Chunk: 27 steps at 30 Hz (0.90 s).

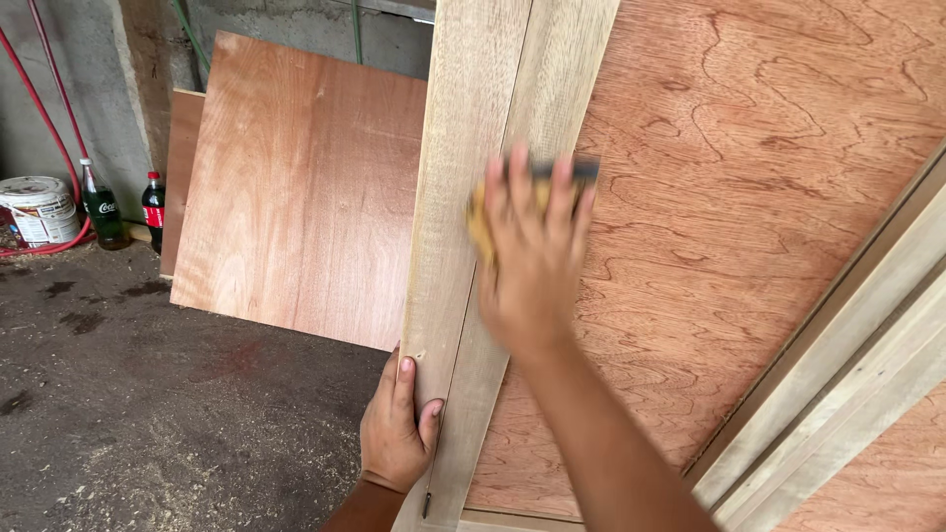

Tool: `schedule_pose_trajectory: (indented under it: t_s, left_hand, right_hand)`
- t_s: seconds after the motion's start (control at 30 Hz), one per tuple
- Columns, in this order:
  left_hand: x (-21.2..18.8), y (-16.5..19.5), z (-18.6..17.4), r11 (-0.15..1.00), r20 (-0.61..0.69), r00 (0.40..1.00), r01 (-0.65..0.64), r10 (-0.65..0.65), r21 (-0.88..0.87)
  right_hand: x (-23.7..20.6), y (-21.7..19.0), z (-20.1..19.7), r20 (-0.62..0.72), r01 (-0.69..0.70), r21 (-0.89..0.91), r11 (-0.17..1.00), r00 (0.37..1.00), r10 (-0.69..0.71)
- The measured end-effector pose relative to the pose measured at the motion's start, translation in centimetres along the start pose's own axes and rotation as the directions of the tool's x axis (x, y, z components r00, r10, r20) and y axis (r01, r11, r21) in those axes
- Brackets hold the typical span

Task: The person sands a large wooden cabinet with a sanding sponge and a sanding block, working along the lower rails, drawer edges, side panels, and door frames, steadying the cabinet with the other hand and moving around the piece to sand different surfaces.

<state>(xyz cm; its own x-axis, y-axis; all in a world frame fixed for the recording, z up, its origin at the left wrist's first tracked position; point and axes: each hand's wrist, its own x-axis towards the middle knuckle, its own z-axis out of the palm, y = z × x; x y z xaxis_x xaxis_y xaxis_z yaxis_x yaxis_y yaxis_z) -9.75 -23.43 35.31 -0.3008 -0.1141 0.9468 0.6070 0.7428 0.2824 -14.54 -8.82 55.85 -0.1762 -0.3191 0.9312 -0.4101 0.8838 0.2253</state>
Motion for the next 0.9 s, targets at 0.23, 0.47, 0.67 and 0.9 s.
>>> schedule_pose_trajectory:
  t_s: [0.23, 0.47, 0.67, 0.9]
  left_hand:
    - [-0.1, -0.6, 0.3, 0.999, -0.016, 0.999, -0.030, 0.031, 0.041]
    - [0.1, 0.0, -0.3, 0.998, -0.025, 0.998, -0.060, 0.059, -0.031]
    - [0.0, 0.3, -0.5, 0.997, -0.040, 0.996, -0.081, 0.080, -0.017]
    - [-0.6, 0.0, -0.3, 0.997, -0.085, 0.993, -0.081, 0.080, -0.001]
  right_hand:
    - [-18.7, -5.1, -0.1, 0.235, 0.243, 0.110, 0.964, 0.936, -0.263]
    - [-2.0, -0.1, -0.4, 0.085, -0.040, 0.029, 0.999, 0.996, 0.038]
    - [-12.6, -2.7, 1.9, 0.067, 0.022, 0.114, 0.993, 0.997, -0.029]
    - [-37.3, -8.7, 4.5, 0.414, 0.124, 0.210, 0.970, 0.887, -0.203]
